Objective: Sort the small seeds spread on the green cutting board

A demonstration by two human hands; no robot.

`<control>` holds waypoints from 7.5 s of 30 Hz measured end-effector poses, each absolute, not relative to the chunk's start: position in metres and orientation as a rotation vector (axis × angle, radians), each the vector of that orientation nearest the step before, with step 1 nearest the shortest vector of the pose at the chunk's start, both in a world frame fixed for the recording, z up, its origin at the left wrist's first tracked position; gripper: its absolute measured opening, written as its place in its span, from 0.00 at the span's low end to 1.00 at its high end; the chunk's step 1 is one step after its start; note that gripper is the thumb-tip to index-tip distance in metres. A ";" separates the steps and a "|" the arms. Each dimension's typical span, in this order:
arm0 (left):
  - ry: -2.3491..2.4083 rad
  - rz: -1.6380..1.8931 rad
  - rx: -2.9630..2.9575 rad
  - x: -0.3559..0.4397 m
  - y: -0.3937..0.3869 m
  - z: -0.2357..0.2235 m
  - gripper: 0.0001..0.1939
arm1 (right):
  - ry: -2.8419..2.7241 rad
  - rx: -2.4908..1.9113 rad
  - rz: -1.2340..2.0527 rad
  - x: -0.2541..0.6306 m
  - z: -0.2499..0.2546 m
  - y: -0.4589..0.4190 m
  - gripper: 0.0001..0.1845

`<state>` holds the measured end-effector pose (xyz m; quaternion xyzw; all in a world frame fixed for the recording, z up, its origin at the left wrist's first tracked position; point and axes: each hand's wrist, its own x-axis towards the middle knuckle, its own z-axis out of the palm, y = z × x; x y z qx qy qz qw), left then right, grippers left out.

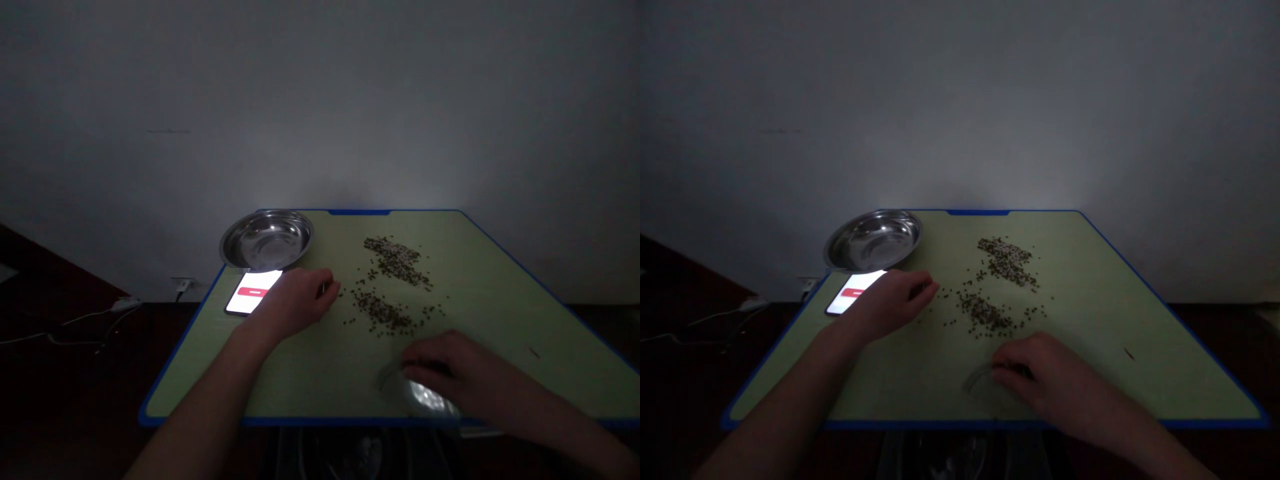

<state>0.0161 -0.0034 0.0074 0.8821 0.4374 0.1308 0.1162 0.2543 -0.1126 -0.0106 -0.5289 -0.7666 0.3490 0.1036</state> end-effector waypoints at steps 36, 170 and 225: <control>1.313 0.276 2.562 0.015 0.002 0.006 0.17 | -2.019 -1.794 0.856 0.335 -0.017 -0.079 0.19; 1.280 0.866 2.613 0.006 -0.006 0.013 0.16 | -2.236 -1.649 0.709 0.208 -0.008 -0.081 0.10; 1.311 0.816 2.590 0.004 -0.006 0.014 0.15 | -2.474 -1.455 0.405 0.201 -0.003 0.033 0.13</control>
